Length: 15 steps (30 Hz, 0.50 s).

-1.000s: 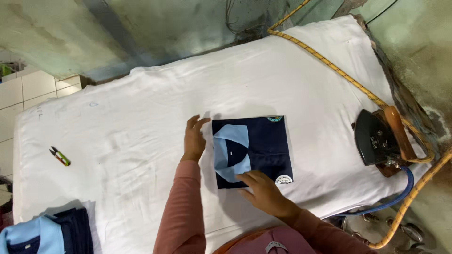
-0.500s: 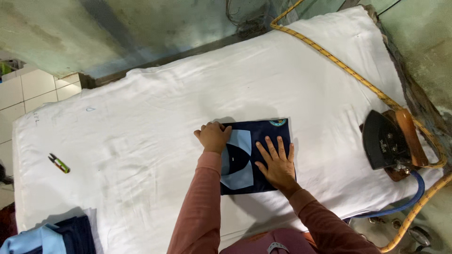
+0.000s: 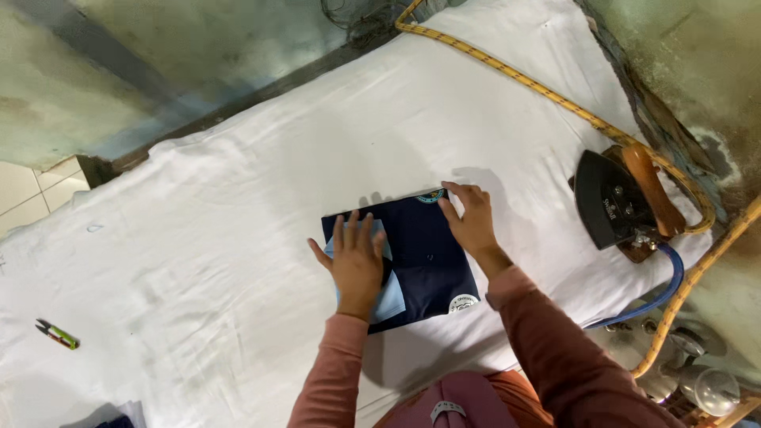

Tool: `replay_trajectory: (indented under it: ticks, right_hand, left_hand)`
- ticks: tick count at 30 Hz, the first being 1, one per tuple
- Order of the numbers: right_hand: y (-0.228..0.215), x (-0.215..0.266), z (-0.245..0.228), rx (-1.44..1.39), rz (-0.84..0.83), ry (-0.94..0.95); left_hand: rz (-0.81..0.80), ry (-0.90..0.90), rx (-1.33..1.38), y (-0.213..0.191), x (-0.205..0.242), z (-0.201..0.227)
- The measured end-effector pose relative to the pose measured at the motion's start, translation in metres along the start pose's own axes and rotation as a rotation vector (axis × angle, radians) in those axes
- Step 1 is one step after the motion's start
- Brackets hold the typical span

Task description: The person irons a blue long-sleeved shirt on a white surface using a steam iron, then folds the shirt into a square.

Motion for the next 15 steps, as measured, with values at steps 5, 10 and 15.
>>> replay_trajectory:
  ticks: [5, 10, 15]
  right_hand:
    - [0.031, -0.055, 0.039, 0.061, -0.401, 0.289]
    - [0.021, -0.051, 0.048, -0.104, -0.238, 0.403]
    - [-0.068, 0.024, 0.0, -0.191, -0.076, -0.125]
  left_hand:
    - [-0.369, -0.068, -0.019, 0.039, 0.031, 0.001]
    - [-0.225, -0.01, -0.074, 0.055, 0.046, -0.008]
    - [-0.076, 0.051, -0.12, 0.064, 0.051, -0.011]
Point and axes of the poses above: each hand's wrist, its own x-axis away from the middle knuckle, its own y-axis out of the palm, z = x × y, the point moved 3 cm from there along -x, towards the middle knuckle, and after that the axes turned 8 degrees about z, right-handed, at the moved point
